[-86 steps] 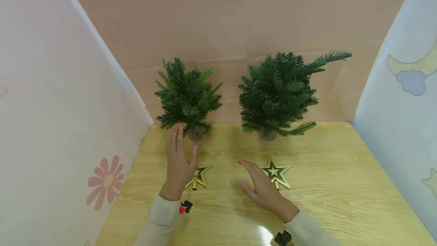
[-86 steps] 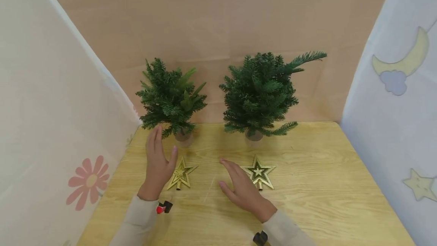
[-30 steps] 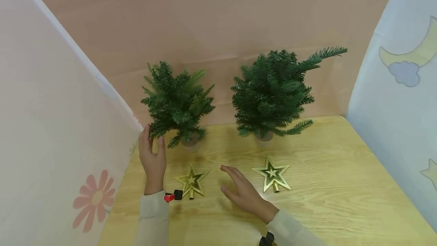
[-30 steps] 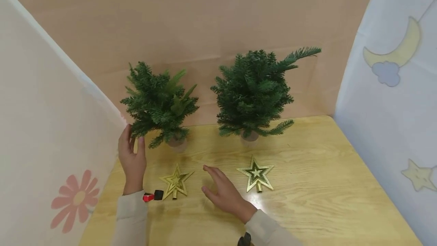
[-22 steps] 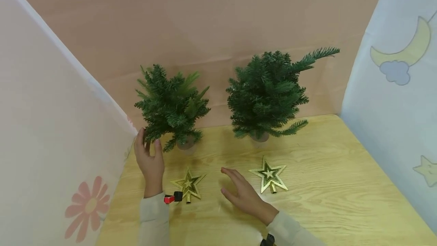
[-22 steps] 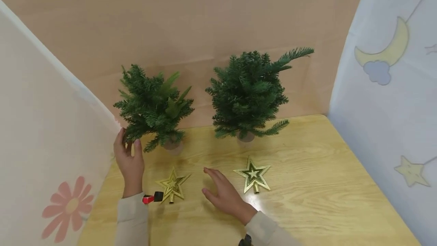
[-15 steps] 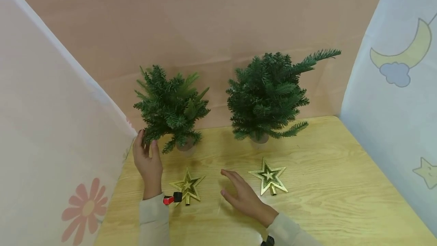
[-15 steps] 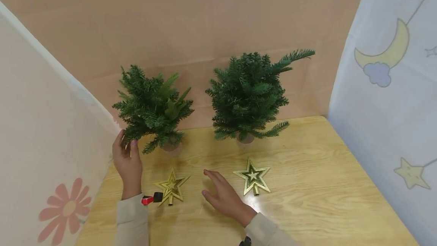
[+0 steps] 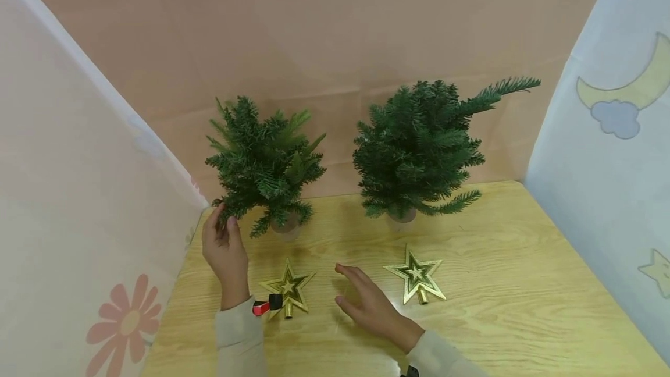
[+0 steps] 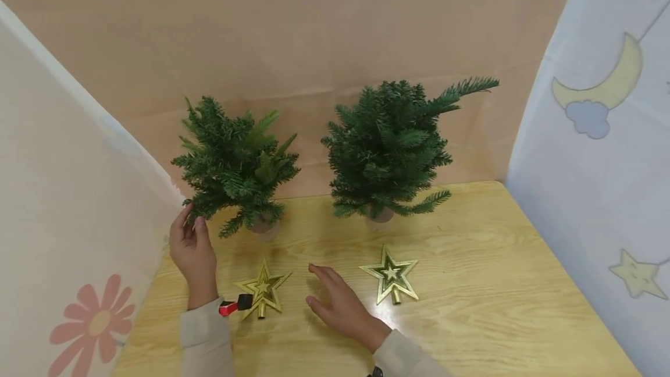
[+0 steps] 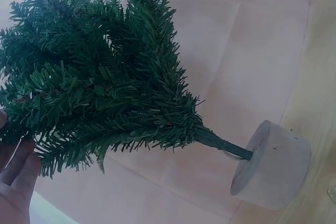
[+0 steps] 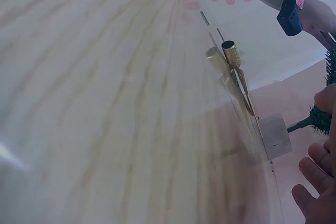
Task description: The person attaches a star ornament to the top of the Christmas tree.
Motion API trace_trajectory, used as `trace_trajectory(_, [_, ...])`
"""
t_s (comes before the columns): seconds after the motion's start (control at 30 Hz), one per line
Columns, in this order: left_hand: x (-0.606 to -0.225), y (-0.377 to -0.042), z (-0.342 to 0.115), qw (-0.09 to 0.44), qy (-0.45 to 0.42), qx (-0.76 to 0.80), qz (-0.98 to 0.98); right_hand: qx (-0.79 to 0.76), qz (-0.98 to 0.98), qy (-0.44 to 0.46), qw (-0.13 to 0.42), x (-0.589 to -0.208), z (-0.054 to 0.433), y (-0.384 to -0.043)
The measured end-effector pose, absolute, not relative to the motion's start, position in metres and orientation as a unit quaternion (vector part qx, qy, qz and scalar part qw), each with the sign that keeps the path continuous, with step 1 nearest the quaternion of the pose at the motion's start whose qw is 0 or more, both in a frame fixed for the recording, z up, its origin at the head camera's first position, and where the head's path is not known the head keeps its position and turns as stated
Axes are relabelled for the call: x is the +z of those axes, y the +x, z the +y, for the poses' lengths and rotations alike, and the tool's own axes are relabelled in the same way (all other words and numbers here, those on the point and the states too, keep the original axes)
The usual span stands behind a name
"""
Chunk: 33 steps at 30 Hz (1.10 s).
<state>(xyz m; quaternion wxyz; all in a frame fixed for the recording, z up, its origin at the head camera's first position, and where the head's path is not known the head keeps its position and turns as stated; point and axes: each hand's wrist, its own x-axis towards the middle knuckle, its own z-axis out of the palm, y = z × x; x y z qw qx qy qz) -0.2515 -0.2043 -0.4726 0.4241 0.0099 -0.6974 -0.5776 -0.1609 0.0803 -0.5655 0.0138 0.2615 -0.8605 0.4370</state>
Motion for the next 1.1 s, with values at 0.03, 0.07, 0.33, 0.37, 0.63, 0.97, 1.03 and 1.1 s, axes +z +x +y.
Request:
trace_trajectory(0.03, [-0.469,-0.25,-0.202,0.425,0.011,-0.58,-0.695,0.438,-0.86,0.263,0.014,-0.566,0.08,-0.161])
trace_trajectory(0.07, [-0.467,-0.247,-0.201,0.427,0.01,-0.583,-0.692,0.436,-0.86,0.265,0.016,-0.567,0.08,-0.161])
trace_trajectory(0.33, [-0.446,-0.235,-0.192,0.454,-0.001,-0.568,-0.687,0.435,-0.86,0.268,0.015,-0.572,0.077,-0.163])
trace_trajectory(0.37, [-0.445,-0.236,-0.191,0.453,-0.004,-0.569,-0.686,0.435,-0.859,0.268,0.016,-0.572,0.077,-0.163])
trace_trajectory(0.63, [-0.449,-0.238,-0.194,0.44,-0.005,-0.587,-0.679,0.433,-0.859,0.272,0.013,-0.576,0.063,-0.17])
trace_trajectory(0.97, [-0.459,-0.241,-0.197,0.443,-0.014,-0.596,-0.67,0.427,-0.863,0.264,-0.047,-0.573,0.036,-0.179])
trace_trajectory(1.03, [-0.457,-0.241,-0.197,0.442,-0.019,-0.602,-0.665,0.422,-0.864,0.269,-0.055,-0.573,0.031,-0.181])
trace_trajectory(1.1, [-0.455,-0.241,-0.195,0.442,-0.023,-0.608,-0.659,0.409,-0.869,0.273,-0.055,-0.573,0.028,-0.183])
